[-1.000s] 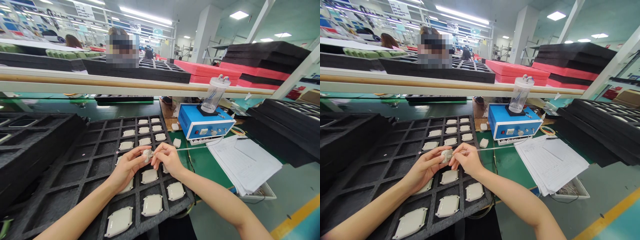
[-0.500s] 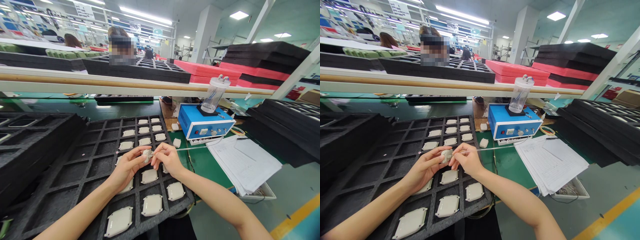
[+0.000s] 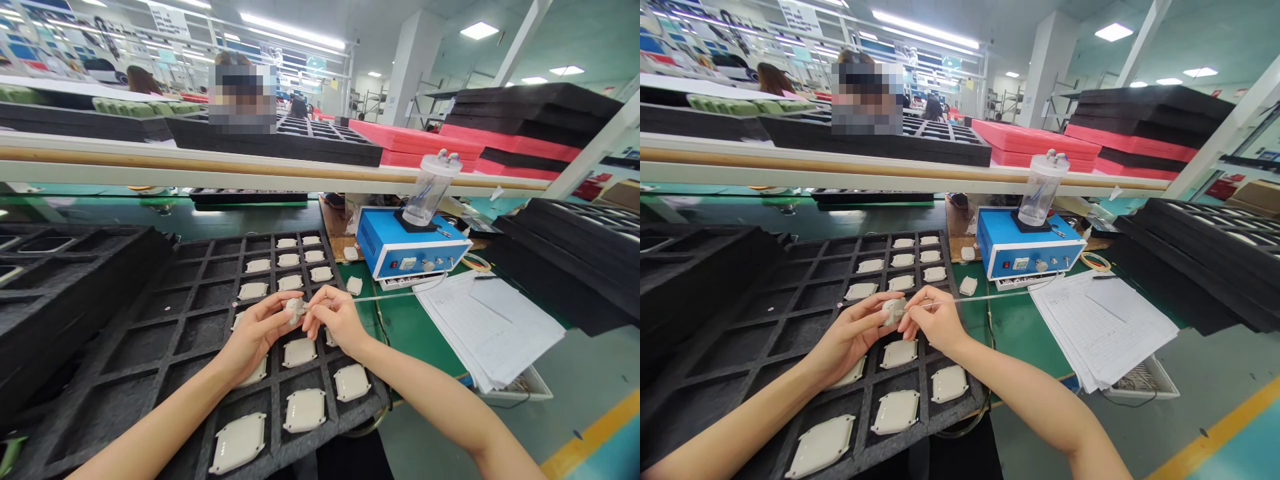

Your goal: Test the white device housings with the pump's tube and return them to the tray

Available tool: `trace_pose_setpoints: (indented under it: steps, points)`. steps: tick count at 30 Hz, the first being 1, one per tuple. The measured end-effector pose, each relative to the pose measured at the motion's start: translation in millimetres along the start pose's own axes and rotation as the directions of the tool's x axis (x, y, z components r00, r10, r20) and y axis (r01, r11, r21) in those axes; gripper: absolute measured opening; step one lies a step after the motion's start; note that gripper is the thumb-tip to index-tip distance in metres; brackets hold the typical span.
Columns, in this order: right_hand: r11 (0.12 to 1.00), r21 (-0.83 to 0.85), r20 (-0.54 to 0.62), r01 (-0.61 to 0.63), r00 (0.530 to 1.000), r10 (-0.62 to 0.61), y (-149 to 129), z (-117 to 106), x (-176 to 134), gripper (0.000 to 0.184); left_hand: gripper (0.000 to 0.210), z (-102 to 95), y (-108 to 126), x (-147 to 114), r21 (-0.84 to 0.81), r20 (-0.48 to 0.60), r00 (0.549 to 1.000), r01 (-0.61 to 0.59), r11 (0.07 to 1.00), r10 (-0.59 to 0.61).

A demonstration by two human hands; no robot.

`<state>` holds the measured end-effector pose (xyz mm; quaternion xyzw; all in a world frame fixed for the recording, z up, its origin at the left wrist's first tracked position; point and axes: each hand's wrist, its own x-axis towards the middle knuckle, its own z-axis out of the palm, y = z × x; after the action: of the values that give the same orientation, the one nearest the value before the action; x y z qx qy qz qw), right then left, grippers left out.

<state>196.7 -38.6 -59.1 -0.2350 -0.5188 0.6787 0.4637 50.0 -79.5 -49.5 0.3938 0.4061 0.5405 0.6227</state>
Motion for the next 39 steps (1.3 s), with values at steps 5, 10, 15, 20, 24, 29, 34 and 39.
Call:
trace_pose_setpoints:
  steps: [5,10,15,20,24,29,34,39]
  points:
    - [0.999,-0.031,-0.006,0.032,0.999,-0.032,-1.5,0.8,-3.0,0.004,0.025,0.5,-1.0,0.3,-0.015,0.023,1.0,-0.021,1.0,0.021]
    - [0.994,-0.092,-0.044,0.061,0.997,-0.065,-5.5,1.7,-7.5,0.004,0.024,2.3,-0.9,-0.4,-0.037,0.044,0.998,-0.035,0.999,0.036]
    - [0.987,-0.134,-0.057,0.087,0.994,-0.095,-6.7,1.2,-9.8,0.005,0.023,3.4,-0.5,-1.4,-0.058,0.053,0.998,-0.029,0.998,0.033]
    - [0.983,-0.165,-0.036,0.079,0.996,-0.086,-7.0,1.1,-10.6,0.004,0.024,3.1,-1.9,-0.6,-0.053,0.064,0.997,-0.039,0.998,0.043]
    - [0.983,-0.168,-0.036,0.073,0.996,-0.08,-7.8,0.4,-11.3,0.004,0.025,2.8,-2.7,0.1,-0.055,0.067,0.997,-0.039,0.998,0.042]
    - [0.984,-0.161,-0.027,0.074,0.996,-0.079,-7.0,-0.4,-11.3,0.004,0.025,2.8,-1.5,-0.5,-0.051,0.051,0.998,-0.037,0.998,0.04]
    - [0.988,-0.135,-0.015,0.071,0.997,-0.073,-5.4,0.7,-10.0,0.004,0.026,2.9,-0.7,-1.1,-0.037,0.039,0.999,-0.024,0.999,0.025]
    - [0.991,-0.116,-0.007,0.06,0.998,-0.061,-5.4,0.5,-6.9,0.003,0.026,0.9,-2.1,0.6,-0.012,0.036,0.999,-0.02,1.0,0.02]
